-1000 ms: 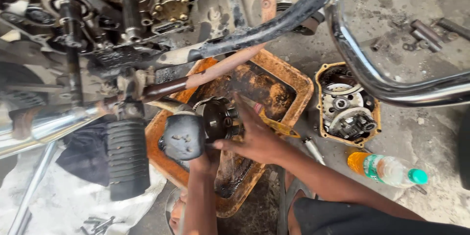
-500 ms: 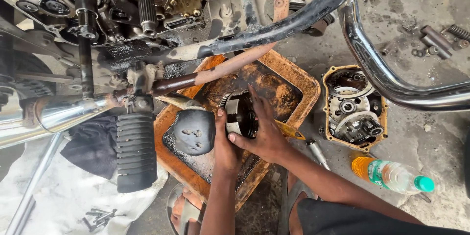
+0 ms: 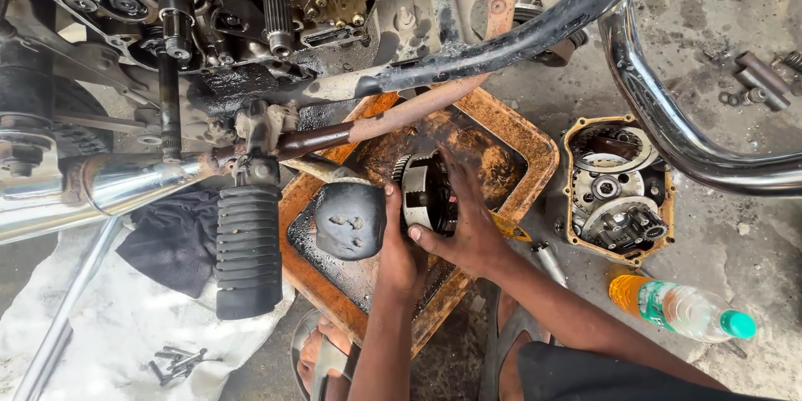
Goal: Cleaning internal motorcycle engine components with a brush and solvent.
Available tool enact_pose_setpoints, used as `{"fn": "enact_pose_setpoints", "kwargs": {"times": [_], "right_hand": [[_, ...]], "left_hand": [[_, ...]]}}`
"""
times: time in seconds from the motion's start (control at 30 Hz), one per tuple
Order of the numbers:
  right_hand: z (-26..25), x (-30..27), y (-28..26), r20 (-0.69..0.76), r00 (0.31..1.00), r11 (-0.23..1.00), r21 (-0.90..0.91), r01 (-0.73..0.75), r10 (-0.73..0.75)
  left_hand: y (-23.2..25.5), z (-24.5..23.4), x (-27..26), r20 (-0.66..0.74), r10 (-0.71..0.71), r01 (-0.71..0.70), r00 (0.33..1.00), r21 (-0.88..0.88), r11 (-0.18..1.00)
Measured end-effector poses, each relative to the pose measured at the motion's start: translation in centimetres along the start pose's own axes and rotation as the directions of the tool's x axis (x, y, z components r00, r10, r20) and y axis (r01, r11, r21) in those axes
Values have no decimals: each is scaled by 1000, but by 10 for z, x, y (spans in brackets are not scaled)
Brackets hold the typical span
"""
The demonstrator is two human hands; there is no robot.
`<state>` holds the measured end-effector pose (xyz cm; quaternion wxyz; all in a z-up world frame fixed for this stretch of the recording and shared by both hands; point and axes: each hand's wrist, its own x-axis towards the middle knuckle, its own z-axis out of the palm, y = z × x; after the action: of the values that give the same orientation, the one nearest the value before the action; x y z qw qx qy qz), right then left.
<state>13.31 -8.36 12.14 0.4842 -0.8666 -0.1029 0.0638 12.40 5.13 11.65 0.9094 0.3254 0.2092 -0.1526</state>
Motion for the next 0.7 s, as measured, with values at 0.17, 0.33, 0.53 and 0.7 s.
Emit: {"fn": "enact_pose_setpoints", "kwargs": {"times": [0.17, 0.33, 0.53, 0.7], "right_hand": [[-2, -1, 0, 33, 999, 1000, 20, 21, -22], [10, -5, 13, 62, 998, 1000, -14, 5, -4], [5, -5, 8, 80, 997, 1000, 12, 13, -13], [3, 0, 20, 227, 972, 994, -109, -29, 53]], "left_hand": [[7, -7, 2, 52, -116, 120, 992, -81, 989], [-4, -13, 3, -45, -85, 81, 995, -83, 993], [-13, -21, 2, 5, -65, 66, 998, -94, 993], [-23, -55, 7, -133, -89, 69, 987, -146, 987]]}}
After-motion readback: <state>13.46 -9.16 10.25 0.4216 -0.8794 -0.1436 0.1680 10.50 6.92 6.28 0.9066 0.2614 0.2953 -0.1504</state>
